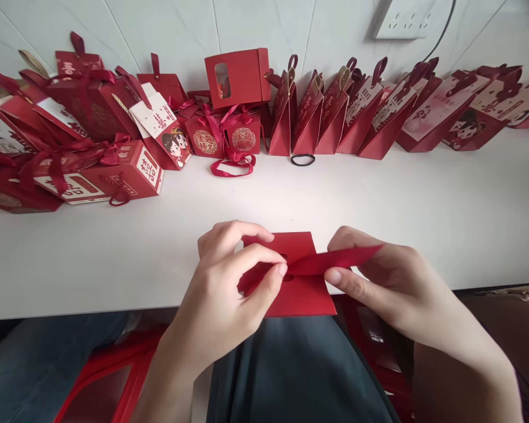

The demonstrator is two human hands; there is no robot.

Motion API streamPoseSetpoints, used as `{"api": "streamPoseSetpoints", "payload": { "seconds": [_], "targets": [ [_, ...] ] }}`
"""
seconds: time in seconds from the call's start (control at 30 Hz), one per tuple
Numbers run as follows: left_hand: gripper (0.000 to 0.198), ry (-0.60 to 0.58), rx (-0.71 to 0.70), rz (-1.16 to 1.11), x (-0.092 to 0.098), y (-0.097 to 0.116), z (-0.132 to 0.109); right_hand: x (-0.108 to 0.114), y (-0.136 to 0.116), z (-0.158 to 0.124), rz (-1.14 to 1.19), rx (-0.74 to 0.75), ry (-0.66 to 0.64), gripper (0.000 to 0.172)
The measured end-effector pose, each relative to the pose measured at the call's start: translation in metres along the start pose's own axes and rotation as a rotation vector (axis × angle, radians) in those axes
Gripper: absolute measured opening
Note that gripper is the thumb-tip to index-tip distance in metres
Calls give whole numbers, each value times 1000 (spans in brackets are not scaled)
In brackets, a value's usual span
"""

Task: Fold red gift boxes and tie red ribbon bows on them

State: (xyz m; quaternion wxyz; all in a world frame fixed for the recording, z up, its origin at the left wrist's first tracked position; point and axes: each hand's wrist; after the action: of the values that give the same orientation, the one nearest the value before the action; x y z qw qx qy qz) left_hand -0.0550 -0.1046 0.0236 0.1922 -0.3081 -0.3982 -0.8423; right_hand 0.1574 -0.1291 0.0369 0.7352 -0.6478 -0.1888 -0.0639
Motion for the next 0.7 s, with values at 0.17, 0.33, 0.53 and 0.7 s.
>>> {"api": "streamPoseSetpoints", "payload": {
  "seconds": [0.17, 0.33, 0.53, 0.7],
  "targets": [
    [11, -11, 39, -7, -4, 0, 0, -10, 3, 19, 105, -34, 64, 20],
    [11, -42, 54, -72, -5, -3, 0, -15, 11, 34, 150, -89, 84, 26],
    [24, -153, 30, -70, -3, -6, 0, -19, 15, 40, 100, -155, 158, 24],
    [29, -211, 96, -76, -3, -8, 0, -23, 19, 42, 149, -212, 201, 26]
  ]
}}
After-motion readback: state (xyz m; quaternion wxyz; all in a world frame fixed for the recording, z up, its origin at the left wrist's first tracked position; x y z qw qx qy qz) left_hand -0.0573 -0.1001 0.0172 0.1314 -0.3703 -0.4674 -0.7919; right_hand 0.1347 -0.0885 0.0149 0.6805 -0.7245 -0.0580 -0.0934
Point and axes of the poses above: each hand's wrist, its own z-axis towards the middle knuckle, its own x-axis out of the back of the hand, y = z × x, and after that the axes turned 3 degrees about y, right-handed
